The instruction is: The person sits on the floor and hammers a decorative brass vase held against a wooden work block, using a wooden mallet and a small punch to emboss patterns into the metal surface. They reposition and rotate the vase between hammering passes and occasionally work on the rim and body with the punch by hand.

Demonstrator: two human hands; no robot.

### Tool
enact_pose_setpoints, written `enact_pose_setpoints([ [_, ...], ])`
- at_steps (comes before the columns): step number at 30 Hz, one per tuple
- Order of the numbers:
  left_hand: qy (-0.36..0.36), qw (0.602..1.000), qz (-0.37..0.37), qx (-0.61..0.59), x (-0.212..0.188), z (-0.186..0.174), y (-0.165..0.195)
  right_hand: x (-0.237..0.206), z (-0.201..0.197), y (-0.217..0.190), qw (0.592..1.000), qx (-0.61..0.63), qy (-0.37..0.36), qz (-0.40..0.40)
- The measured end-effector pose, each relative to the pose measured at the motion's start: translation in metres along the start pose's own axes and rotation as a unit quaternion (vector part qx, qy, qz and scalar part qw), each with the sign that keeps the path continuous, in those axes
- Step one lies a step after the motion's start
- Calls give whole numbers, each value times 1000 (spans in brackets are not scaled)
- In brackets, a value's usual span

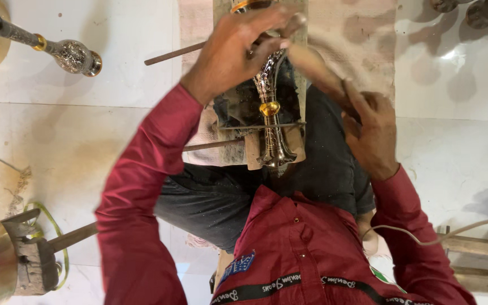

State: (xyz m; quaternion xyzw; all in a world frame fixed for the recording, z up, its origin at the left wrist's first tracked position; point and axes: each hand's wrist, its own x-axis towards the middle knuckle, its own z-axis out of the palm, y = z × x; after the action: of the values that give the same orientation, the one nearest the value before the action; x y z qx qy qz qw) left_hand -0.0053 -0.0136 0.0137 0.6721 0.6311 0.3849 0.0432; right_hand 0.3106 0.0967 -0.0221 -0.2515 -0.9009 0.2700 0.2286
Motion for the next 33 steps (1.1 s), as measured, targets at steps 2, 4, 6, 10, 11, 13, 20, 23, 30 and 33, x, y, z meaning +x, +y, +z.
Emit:
enact_pose_setpoints([
  [2,-38,985,-160,-61,-15,8,0,8,2,-1,1000,13,0,-17],
  [4,98,993,-54,-45,-28,23,4,18,-1,1,999,-26,-13,-39],
  [6,177,984,-10,-15,-39,37,8,27,-4,4,994,-84,-10,-75],
  [10,218,974,-52,12,-48,58,14,49,-15,10,979,-138,9,-148],
  [11,222,973,-64,4,-50,60,16,54,-18,10,979,-125,5,-160],
  [13,217,973,-79,25,-51,61,19,70,-26,8,955,-238,-5,-175],
  [20,258,964,-69,0,-48,57,32,95,-70,-30,956,-57,52,-284],
  [23,255,962,-95,7,-49,58,35,103,-83,-46,930,-158,40,-329],
  [30,251,962,-105,29,-50,61,33,114,-66,-31,947,-67,-2,-315],
  [33,226,967,-112,32,-52,60,31,110,-66,-23,931,-171,13,-324],
])
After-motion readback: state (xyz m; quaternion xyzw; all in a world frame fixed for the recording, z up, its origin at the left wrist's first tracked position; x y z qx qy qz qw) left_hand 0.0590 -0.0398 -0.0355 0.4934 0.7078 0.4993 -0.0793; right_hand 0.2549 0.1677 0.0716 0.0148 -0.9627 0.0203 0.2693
